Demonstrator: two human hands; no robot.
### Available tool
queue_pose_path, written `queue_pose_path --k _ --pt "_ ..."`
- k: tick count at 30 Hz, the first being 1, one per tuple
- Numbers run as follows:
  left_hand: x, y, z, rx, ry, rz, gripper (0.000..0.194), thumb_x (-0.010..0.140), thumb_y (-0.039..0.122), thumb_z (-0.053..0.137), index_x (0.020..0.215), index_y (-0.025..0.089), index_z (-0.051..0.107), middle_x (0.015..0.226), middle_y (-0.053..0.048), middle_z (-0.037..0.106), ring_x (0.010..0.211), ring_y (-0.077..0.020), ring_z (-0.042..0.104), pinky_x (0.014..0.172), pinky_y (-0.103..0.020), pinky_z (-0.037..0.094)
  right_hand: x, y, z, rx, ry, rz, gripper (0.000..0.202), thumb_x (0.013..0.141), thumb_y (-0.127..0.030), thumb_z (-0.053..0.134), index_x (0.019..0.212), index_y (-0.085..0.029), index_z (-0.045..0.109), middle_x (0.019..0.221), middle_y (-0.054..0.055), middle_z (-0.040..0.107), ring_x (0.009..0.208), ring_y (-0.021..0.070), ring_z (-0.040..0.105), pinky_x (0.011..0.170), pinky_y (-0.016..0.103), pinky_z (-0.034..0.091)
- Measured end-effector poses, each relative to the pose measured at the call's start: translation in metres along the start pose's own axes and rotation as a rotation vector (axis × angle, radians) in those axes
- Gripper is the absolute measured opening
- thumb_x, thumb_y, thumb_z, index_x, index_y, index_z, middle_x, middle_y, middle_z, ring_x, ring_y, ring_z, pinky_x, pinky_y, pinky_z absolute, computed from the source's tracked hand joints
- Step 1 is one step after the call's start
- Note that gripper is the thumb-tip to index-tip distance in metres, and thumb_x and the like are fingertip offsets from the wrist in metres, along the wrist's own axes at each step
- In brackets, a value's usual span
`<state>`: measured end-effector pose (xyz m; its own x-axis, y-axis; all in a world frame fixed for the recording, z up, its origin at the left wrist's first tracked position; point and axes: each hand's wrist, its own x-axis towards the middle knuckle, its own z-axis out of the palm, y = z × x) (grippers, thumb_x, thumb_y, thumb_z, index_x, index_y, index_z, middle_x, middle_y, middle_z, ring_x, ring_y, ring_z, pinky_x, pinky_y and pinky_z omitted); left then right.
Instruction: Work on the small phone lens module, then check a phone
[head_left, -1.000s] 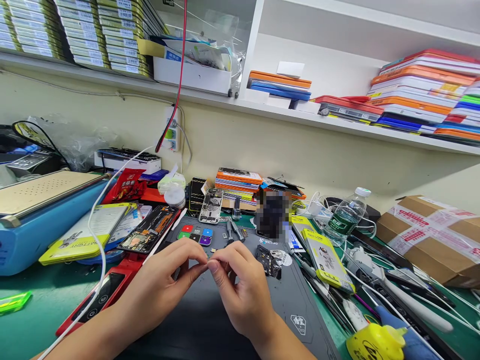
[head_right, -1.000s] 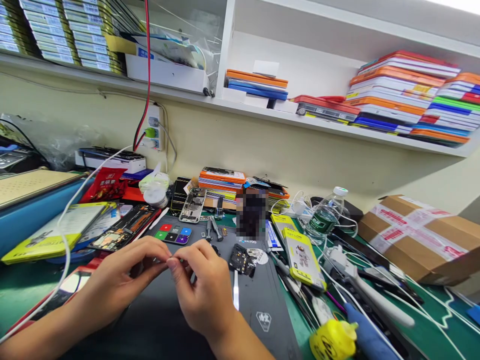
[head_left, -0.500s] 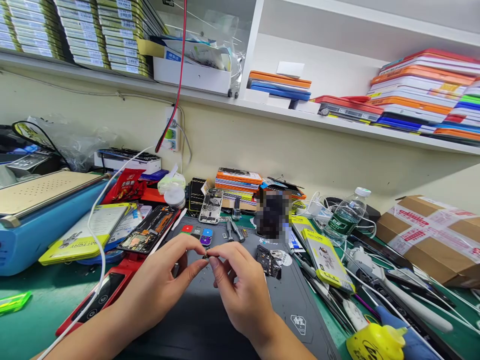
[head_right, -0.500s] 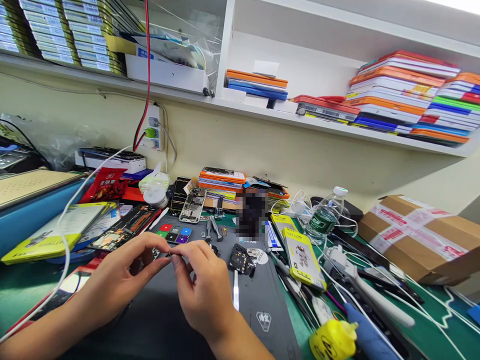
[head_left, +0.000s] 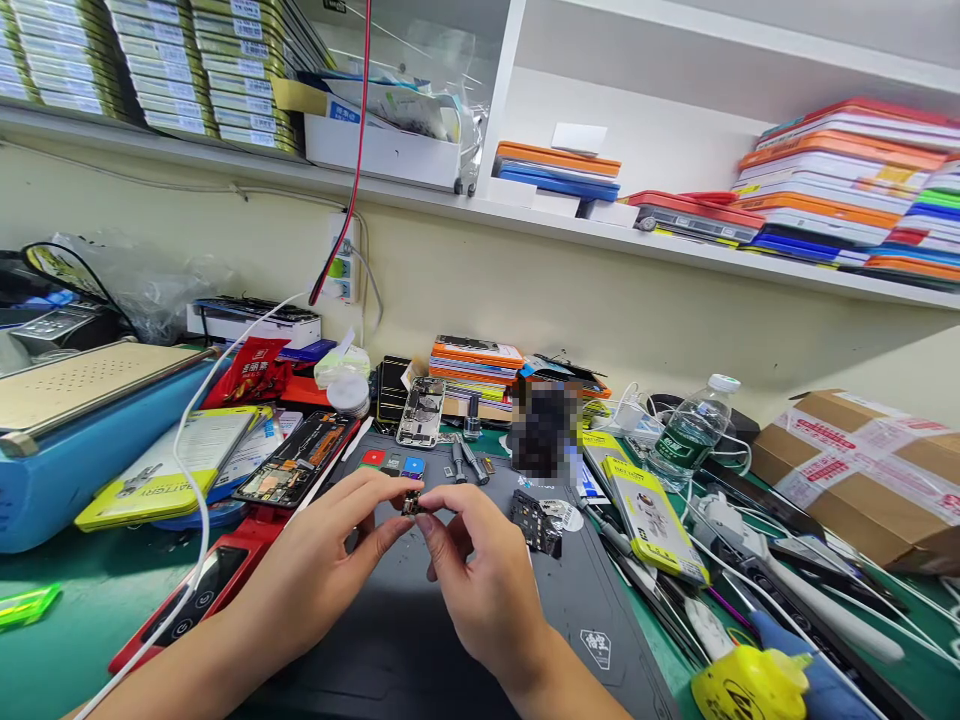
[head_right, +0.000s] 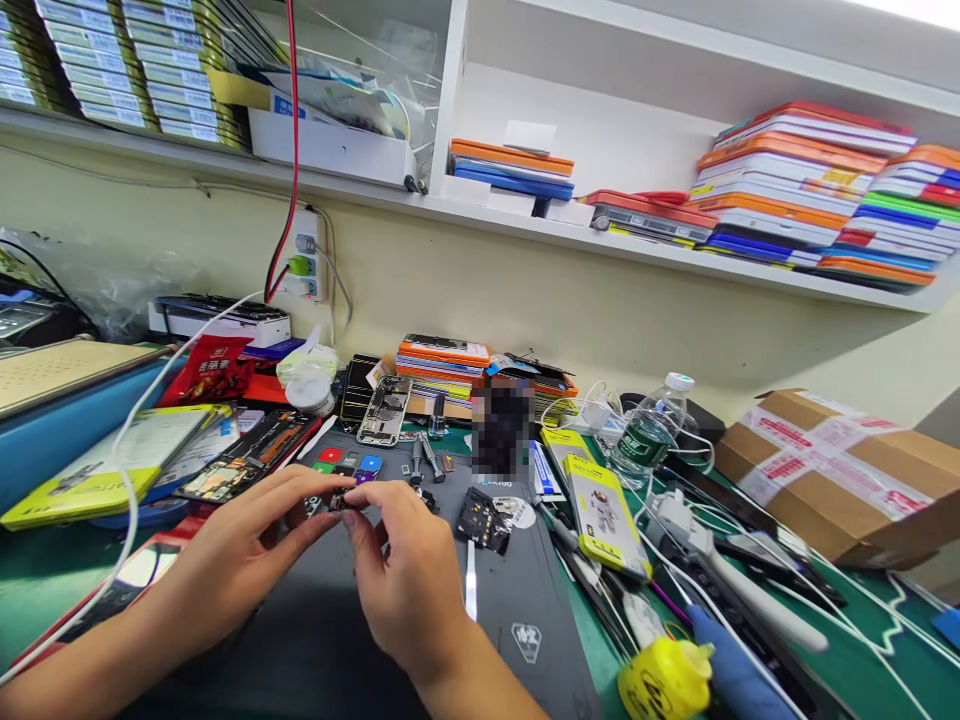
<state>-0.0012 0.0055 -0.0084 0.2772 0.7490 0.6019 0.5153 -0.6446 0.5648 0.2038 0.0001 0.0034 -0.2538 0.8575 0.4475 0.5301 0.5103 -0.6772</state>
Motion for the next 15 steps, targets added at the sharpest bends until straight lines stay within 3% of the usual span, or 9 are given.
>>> queue_pose_path --k 4,7,9,15 --pt "0.0029 0.0023 -0.0019 0.012 0.021 0.062 0.04 0.112 0.018 0.051 0.15 0.024 0.064 0.132 0.005 0.054 0.126 0.0146 0.052 0.114 0.017 0.038 -0.0006 0.0001 0.0006 -0.007 -0.015 0.024 0.041 0.109 -0.043 0.048 0.116 -0.012 0.073 0.1 0.001 0.061 0.08 -0.0158 0.053 0.065 -0.01 0.034" --pt "0.0039 0.0036 -0.0035 0.022 0.02 0.091 0.055 0.112 0.014 0.051 0.162 0.034 0.051 0.13 0.007 0.053 0.124 0.0157 0.052 0.113 0.016 0.038 -0.0011 0.0018 0.0017 -0.007 -0.022 0.029 0.04 0.109 -0.043 0.048 0.115 -0.012 0.073 0.096 0.001 0.061 0.081 -0.0158 0.053 0.065 -0.011 0.033" --pt "0.0039 0.0043 -0.004 0.032 0.027 0.091 0.054 0.111 0.014 0.051 0.161 0.034 0.052 0.13 0.007 0.053 0.124 0.0157 0.051 0.113 0.017 0.038 -0.0007 0.0028 0.0021 -0.003 -0.023 0.029 0.039 0.109 -0.042 0.048 0.115 -0.012 0.073 0.097 0.001 0.061 0.08 -0.0161 0.053 0.065 -0.011 0.033" --pt "0.0034 0.0065 -0.0029 0.043 0.087 0.055 0.035 0.107 0.015 0.059 0.142 0.017 0.059 0.115 0.005 0.058 0.091 0.0171 0.051 0.078 0.017 0.038 0.0012 0.0003 -0.0006 0.013 -0.025 0.03 0.04 0.109 -0.042 0.047 0.113 -0.011 0.072 0.102 0.0 0.061 0.077 -0.0173 0.052 0.064 -0.012 0.034"
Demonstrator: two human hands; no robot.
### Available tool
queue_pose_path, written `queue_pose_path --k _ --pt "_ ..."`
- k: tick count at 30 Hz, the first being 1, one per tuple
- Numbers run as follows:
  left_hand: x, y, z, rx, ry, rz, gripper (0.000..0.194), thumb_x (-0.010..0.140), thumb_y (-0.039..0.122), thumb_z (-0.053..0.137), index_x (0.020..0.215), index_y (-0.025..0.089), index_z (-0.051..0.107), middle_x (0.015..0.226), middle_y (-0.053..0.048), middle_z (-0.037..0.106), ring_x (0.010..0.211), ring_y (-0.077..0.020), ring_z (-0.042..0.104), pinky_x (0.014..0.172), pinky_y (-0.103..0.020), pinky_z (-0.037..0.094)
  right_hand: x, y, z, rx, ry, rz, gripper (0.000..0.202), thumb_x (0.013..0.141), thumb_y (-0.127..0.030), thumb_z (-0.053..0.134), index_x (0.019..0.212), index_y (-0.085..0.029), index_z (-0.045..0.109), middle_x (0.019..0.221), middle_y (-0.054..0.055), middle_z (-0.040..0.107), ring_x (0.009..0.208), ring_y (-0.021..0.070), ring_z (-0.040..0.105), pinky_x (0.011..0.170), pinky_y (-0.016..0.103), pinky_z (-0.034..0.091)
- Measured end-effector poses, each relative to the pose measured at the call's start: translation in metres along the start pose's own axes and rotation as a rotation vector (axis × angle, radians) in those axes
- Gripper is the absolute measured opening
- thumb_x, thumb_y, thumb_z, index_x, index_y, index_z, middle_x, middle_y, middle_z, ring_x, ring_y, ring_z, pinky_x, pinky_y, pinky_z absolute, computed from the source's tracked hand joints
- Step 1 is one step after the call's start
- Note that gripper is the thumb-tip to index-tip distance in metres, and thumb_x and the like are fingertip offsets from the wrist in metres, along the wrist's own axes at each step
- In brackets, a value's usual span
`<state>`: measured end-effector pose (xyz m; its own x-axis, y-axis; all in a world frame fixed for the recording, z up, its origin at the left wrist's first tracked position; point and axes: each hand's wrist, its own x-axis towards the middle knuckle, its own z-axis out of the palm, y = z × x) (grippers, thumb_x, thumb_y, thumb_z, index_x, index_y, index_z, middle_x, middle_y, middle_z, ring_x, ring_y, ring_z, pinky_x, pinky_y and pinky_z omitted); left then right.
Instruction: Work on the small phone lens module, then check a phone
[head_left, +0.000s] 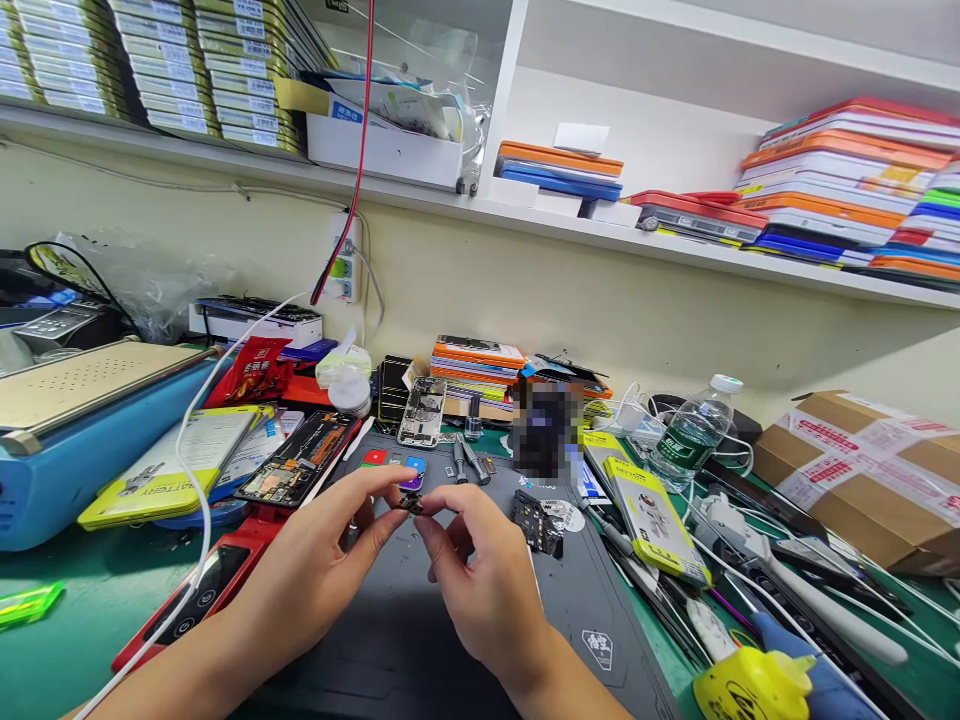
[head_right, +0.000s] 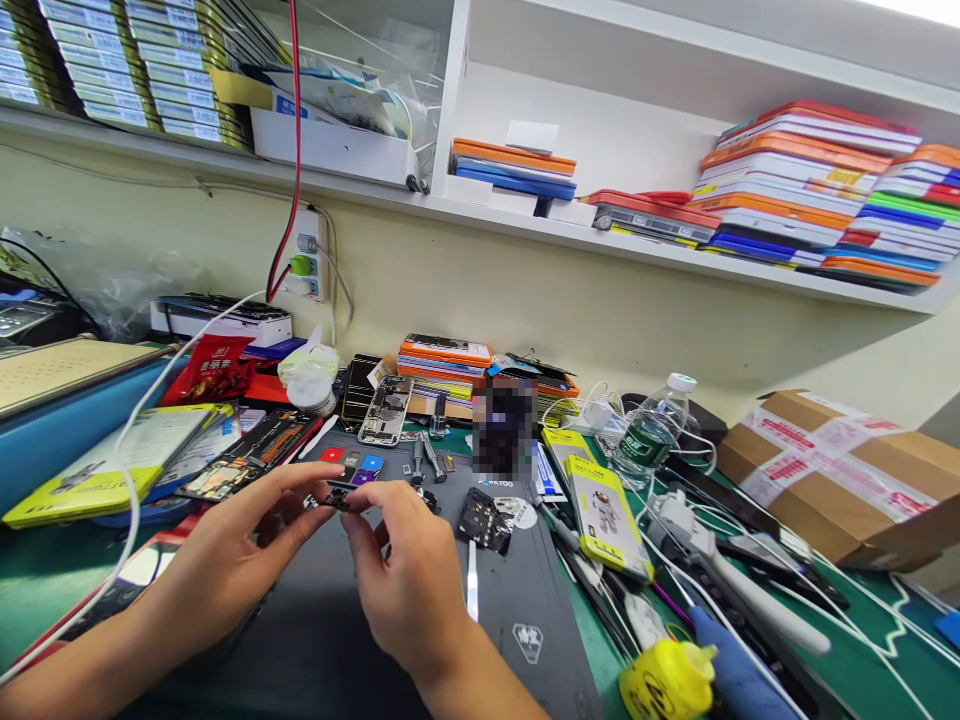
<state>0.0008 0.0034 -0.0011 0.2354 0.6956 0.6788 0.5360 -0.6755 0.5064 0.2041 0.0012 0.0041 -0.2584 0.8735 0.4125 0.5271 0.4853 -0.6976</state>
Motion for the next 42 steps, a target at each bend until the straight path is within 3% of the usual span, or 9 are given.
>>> queue_pose_path --k 3,7,25,42 --pt "0.0011 0.0006 -0.0007 -0.021 -0.006 0.007 0.026 0.107 0.013 0.058 0.133 0.017 0.063 0.118 0.006 0.057 0.106 0.018 0.053 0.087 0.02 0.039 -0.0001 -0.0028 -0.0009 0.004 0.012 0.004 0.038 0.108 -0.041 0.049 0.115 -0.009 0.07 0.101 0.0 0.061 0.075 -0.0177 0.052 0.063 -0.013 0.034" --pt "0.0034 0.0013 -0.003 -0.065 -0.048 0.055 0.035 0.108 0.009 0.054 0.138 0.023 0.065 0.125 0.006 0.055 0.12 0.0164 0.052 0.111 0.015 0.04 0.0004 -0.0055 -0.0005 0.014 0.034 -0.016 0.037 0.108 -0.038 0.049 0.125 -0.01 0.066 0.108 -0.001 0.061 0.074 -0.0189 0.052 0.063 -0.014 0.035" --pt "0.0061 0.005 -0.0055 -0.1 -0.006 0.098 0.031 0.102 0.002 0.057 0.125 0.017 0.071 0.117 0.006 0.057 0.113 0.0167 0.054 0.106 0.014 0.041 -0.0001 -0.003 0.0006 0.031 0.023 -0.117 0.031 0.11 -0.031 0.045 0.128 -0.022 0.068 0.113 -0.005 0.06 0.077 -0.0203 0.048 0.064 -0.015 0.034" --pt "0.007 0.0051 -0.0059 -0.117 0.001 0.064 0.019 0.105 0.004 0.055 0.111 0.01 0.072 0.109 0.003 0.058 0.106 0.0149 0.053 0.094 0.009 0.041 -0.0005 -0.0063 -0.0016 0.044 0.009 -0.065 0.035 0.108 -0.038 0.048 0.118 -0.013 0.07 0.106 -0.001 0.06 0.079 -0.0193 0.051 0.063 -0.015 0.032"
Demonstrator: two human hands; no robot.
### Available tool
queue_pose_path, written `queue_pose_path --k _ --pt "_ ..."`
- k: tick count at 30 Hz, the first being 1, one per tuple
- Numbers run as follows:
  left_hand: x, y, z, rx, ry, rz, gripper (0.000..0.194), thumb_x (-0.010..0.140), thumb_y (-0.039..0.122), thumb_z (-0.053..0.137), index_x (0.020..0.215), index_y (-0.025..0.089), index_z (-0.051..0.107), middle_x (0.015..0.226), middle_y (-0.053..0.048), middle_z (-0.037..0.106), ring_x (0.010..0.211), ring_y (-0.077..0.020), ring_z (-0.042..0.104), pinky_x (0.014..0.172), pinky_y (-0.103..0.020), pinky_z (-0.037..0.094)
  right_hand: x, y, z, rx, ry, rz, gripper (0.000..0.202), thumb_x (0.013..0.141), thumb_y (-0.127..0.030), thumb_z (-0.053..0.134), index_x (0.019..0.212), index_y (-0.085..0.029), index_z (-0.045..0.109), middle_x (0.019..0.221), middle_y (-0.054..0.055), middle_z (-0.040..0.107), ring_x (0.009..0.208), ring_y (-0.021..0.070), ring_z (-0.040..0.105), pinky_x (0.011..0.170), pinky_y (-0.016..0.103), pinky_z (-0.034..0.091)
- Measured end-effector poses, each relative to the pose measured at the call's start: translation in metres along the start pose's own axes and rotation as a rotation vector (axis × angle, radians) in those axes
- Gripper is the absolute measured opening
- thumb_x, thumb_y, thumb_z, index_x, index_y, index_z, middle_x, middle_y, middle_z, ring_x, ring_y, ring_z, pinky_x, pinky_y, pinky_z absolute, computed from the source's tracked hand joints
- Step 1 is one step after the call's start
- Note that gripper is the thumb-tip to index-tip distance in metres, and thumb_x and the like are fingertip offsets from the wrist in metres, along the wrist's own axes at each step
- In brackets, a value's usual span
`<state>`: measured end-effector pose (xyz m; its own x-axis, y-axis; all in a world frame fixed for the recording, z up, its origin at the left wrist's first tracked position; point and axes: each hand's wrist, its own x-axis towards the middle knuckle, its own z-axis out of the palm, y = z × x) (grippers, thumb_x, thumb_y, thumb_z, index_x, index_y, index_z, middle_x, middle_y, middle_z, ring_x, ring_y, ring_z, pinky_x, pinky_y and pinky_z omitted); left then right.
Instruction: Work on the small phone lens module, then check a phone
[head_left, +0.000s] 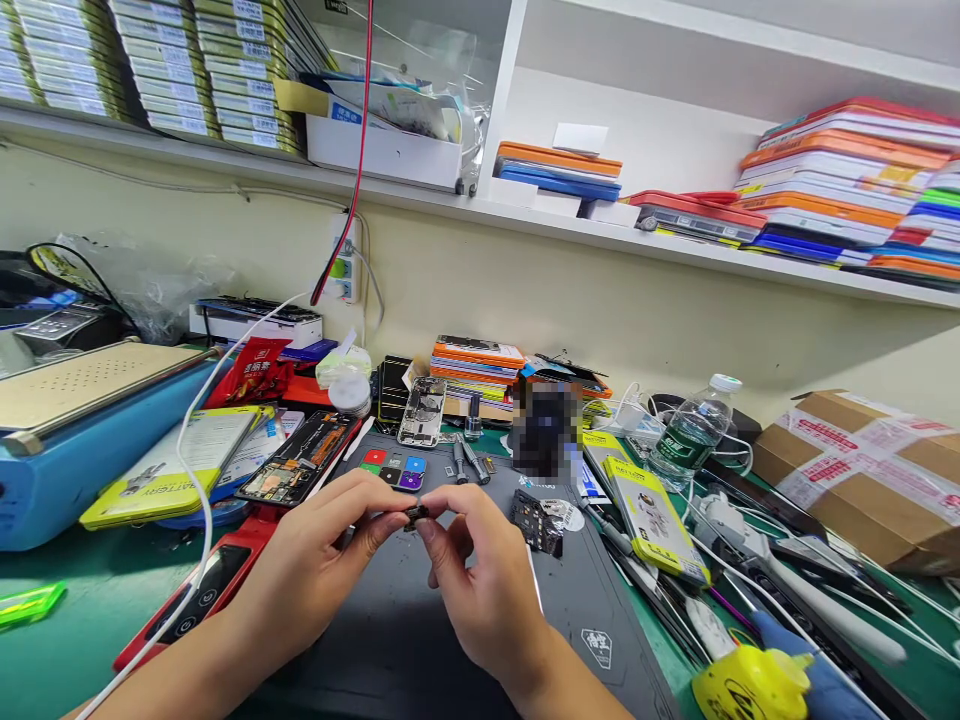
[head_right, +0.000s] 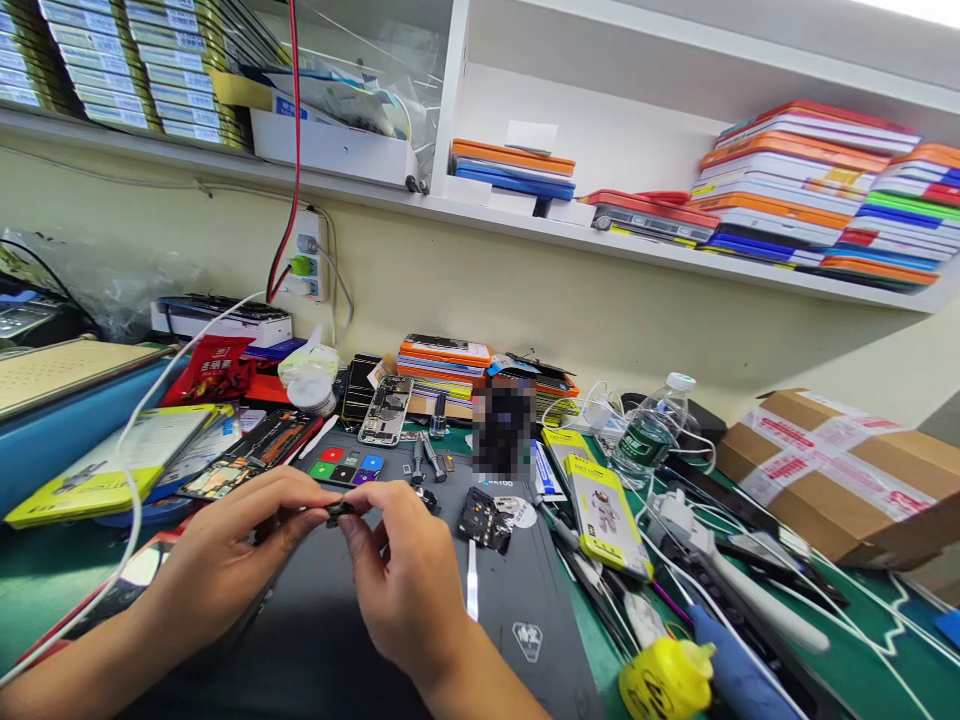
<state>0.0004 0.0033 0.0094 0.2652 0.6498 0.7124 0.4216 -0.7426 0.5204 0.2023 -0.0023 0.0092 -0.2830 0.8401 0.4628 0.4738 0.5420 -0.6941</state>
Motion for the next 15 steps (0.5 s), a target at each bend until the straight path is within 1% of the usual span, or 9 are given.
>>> queue_pose_path --k 9,13,15 --pt "-0.0001 0.0017 -0.0004 0.027 0.013 -0.011 0.015 0.105 0.007 0.056 0.106 0.009 0.071 0.107 0.004 0.058 0.103 0.0163 0.051 0.093 0.012 0.037 0.0008 0.0021 0.0012 0.01 -0.004 0.022 0.04 0.108 -0.041 0.048 0.11 -0.007 0.07 0.099 0.0 0.06 0.073 -0.0192 0.049 0.063 -0.014 0.033" --pt "0.001 0.0031 -0.0022 0.036 0.006 -0.015 0.019 0.107 0.008 0.054 0.107 0.009 0.073 0.108 0.004 0.058 0.102 0.0169 0.051 0.092 0.013 0.037 0.001 0.001 0.0002 0.013 -0.016 0.031 0.044 0.109 -0.044 0.048 0.11 -0.007 0.07 0.099 0.0 0.06 0.072 -0.019 0.048 0.064 -0.013 0.033" --pt "0.0015 0.0033 -0.0023 0.039 0.004 -0.019 0.02 0.108 0.009 0.053 0.106 0.009 0.073 0.108 0.004 0.058 0.104 0.0165 0.051 0.094 0.013 0.037 0.001 0.0006 -0.0008 0.01 -0.025 0.037 0.046 0.109 -0.046 0.048 0.11 -0.006 0.07 0.1 0.001 0.06 0.073 -0.0185 0.048 0.064 -0.013 0.033"
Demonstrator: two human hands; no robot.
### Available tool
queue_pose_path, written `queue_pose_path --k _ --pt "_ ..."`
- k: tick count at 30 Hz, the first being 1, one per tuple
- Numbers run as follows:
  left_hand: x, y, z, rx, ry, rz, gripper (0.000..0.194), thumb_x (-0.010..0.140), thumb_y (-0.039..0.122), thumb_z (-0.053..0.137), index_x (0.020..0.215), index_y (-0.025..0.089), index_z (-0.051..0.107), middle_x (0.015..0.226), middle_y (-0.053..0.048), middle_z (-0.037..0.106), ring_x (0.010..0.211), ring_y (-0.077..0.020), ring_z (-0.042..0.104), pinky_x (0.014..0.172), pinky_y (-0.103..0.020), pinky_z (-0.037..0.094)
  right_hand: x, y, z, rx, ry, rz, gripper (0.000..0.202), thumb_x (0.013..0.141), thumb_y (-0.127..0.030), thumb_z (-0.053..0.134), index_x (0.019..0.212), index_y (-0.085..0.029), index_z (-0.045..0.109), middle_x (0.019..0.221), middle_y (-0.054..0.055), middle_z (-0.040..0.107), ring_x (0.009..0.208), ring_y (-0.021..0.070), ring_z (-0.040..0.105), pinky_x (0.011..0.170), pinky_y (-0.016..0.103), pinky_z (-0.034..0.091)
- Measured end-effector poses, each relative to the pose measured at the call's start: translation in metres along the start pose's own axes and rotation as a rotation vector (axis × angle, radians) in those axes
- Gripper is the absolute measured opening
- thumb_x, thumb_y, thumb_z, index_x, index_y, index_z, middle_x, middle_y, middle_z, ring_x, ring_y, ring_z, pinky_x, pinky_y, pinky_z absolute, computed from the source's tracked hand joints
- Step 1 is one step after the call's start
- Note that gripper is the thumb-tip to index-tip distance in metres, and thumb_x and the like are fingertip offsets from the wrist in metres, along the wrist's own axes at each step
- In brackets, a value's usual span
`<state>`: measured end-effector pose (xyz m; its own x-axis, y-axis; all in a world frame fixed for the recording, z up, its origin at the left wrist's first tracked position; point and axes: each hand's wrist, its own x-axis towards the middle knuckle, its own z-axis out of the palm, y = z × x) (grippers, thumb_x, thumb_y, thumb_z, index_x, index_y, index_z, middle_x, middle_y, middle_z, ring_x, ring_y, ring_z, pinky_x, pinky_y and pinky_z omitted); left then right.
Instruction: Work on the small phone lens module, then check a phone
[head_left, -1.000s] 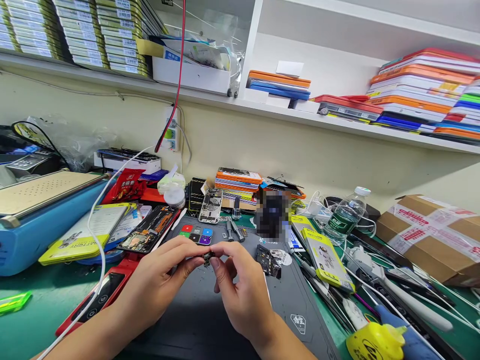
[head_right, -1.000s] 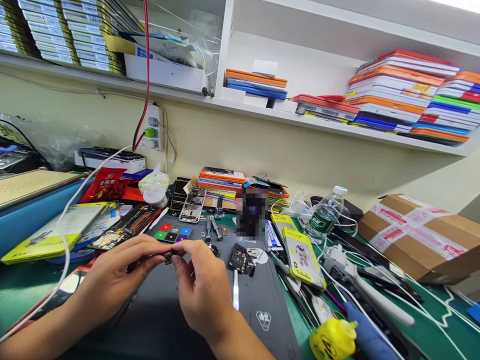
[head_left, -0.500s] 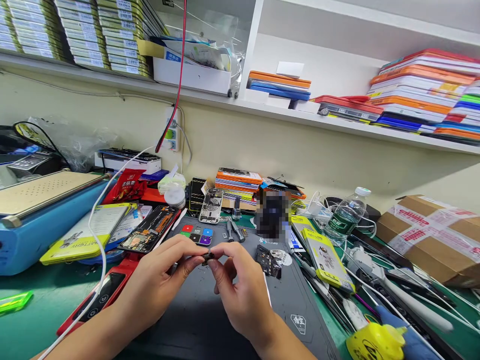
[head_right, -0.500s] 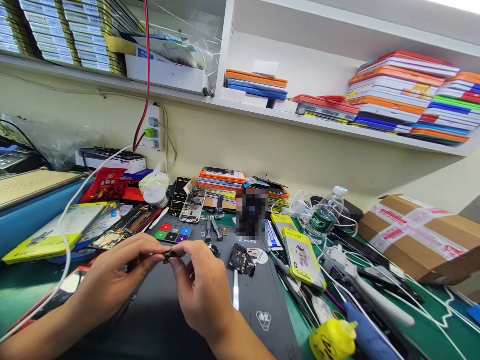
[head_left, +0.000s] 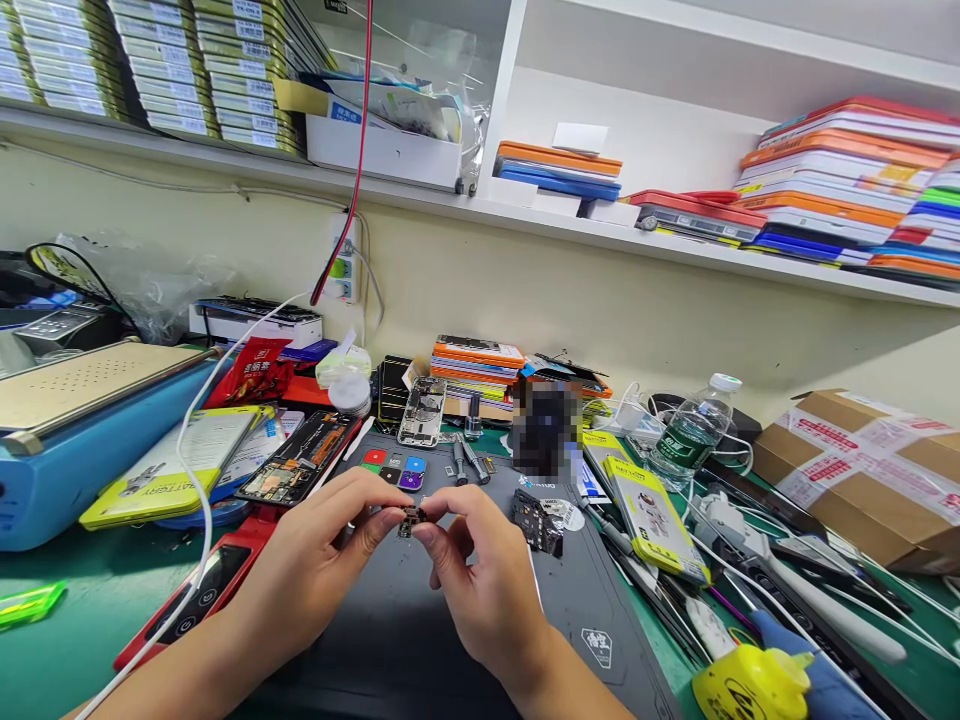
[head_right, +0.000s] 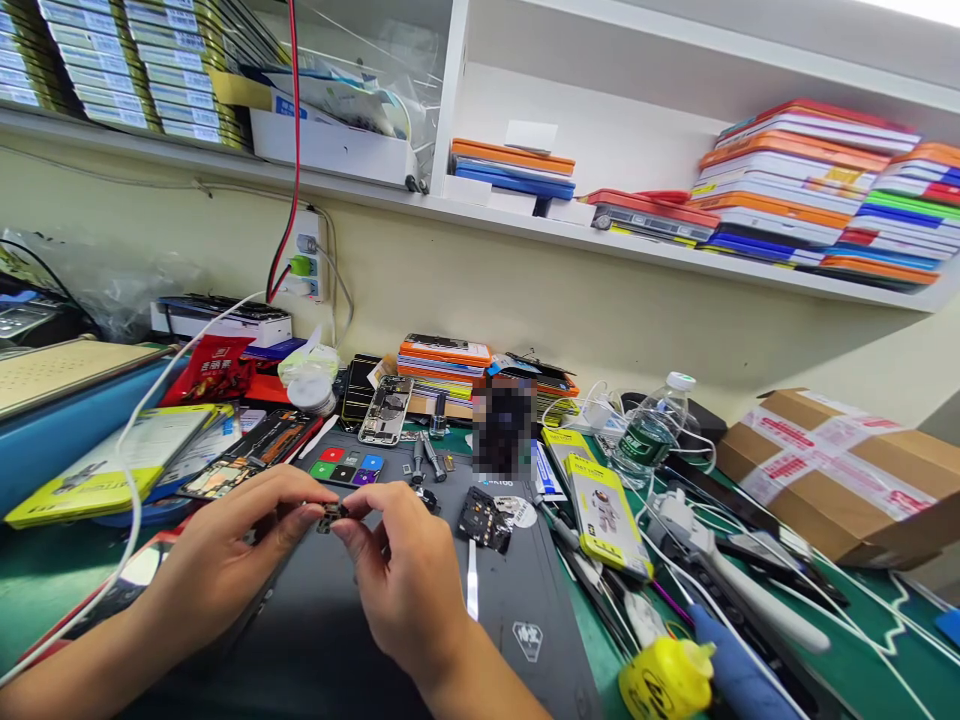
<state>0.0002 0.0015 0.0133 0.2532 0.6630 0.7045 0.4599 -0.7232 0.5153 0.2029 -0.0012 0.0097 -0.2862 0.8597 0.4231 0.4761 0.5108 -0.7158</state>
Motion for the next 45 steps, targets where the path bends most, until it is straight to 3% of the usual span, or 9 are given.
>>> queue_pose_path --k 45 --pt "-0.0046 -0.0046 0.0021 0.004 -0.015 -0.047 0.028 0.113 0.016 0.048 0.106 0.01 0.075 0.11 0.003 0.059 0.108 0.0159 0.052 0.101 0.013 0.037 -0.0015 0.0024 -0.0007 -0.019 0.006 -0.019 0.044 0.11 -0.046 0.047 0.115 -0.01 0.072 0.104 0.001 0.061 0.079 -0.0177 0.05 0.065 -0.013 0.032"
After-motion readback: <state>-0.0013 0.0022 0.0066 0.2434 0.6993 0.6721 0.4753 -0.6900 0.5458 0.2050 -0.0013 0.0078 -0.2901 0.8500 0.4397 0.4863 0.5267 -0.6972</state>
